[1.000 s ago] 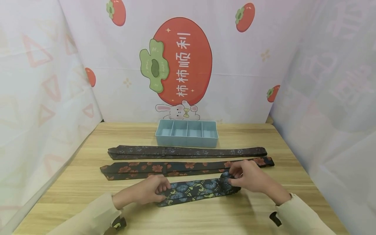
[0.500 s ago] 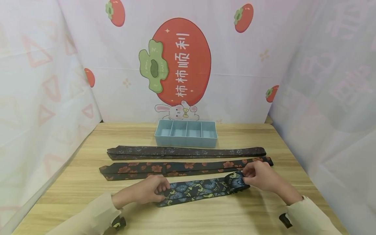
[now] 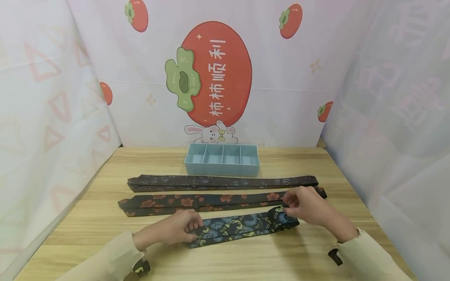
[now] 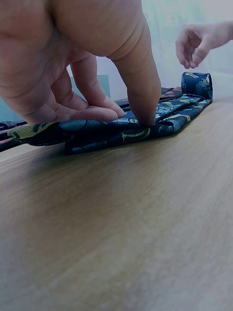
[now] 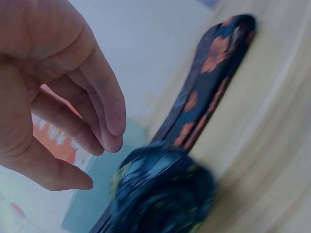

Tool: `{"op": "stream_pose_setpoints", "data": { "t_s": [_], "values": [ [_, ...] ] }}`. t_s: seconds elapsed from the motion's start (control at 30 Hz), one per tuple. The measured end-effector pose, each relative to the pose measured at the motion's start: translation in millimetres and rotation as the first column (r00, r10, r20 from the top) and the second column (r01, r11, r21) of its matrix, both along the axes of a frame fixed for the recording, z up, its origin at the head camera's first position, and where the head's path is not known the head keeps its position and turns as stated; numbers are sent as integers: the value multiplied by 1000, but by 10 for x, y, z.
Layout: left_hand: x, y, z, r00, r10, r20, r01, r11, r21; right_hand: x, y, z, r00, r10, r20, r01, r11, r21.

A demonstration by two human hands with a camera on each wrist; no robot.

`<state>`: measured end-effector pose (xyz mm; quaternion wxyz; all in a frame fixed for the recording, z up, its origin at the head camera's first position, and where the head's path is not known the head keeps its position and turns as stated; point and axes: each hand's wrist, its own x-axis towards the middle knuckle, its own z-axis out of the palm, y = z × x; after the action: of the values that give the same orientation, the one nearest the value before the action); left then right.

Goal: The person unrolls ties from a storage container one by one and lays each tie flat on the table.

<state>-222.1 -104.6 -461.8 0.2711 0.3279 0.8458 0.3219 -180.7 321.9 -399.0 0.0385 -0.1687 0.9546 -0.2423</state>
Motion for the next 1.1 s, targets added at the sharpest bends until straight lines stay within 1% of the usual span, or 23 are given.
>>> {"op": "stream_pose_setpoints", "data": {
  "t_s": [0.07,0.17,0.27,0.37,0.5,0.53,0.6,0.7,0.73,0.77,0.83,0.9,0.97,1.0,1.07,1.1],
  "values": [
    [-1,-1,-4,1000,-2,-2,2,1000,-2,1,-105,34,1000,25,-1,-25,1000,3],
    [-9,-6,-16,1000,-8,-4,8,1000,2,2,-254,30,997,72,-9,-72,997,18],
    [-23,-17,-34,1000,-21,-9,21,1000,13,-4,-382,-20,992,127,-8,-126,992,24],
    [-41,-38,-62,999,-44,-30,44,999,3,-15,-462,-90,986,166,-10,-166,986,24],
    [-30,-27,-65,999,-35,-24,35,999,0,-25,-477,-186,981,192,-29,-191,981,43],
    [-25,-21,-63,1000,-27,-15,27,1000,9,-23,-468,-206,981,192,-35,-190,981,48],
    [-73,-33,-189,998,-44,-46,45,999,20,-16,-440,-236,981,187,-54,-184,981,57],
    [-92,-46,-212,996,-65,-54,67,997,37,3,-386,-256,982,168,-83,-163,984,69],
    [-93,-49,-204,996,-70,-56,72,997,39,9,-370,-257,985,153,-84,-147,986,71],
    [-99,-56,-203,994,-85,-74,87,996,34,14,-352,-258,987,138,-84,-132,988,77],
    [-42,-37,-60,997,-64,-35,65,997,31,20,-316,-259,992,103,-75,-96,991,90],
    [-27,-36,-27,998,-55,-32,55,998,23,25,-281,-262,996,66,-63,-59,993,107],
    [-15,-36,-14,998,-46,-31,46,999,14,28,-242,-271,996,42,-75,-32,992,126],
    [-5,-30,-5,999,-30,-16,31,999,18,31,-221,-279,995,39,-90,-27,991,132],
    [-9,-32,-10,1000,-25,-13,25,1000,18,34,-175,-293,991,36,-132,-17,990,140],
    [-22,-35,-33,1000,-25,-10,25,999,20,34,-152,-299,987,37,-158,-15,990,140]
  ]
}}
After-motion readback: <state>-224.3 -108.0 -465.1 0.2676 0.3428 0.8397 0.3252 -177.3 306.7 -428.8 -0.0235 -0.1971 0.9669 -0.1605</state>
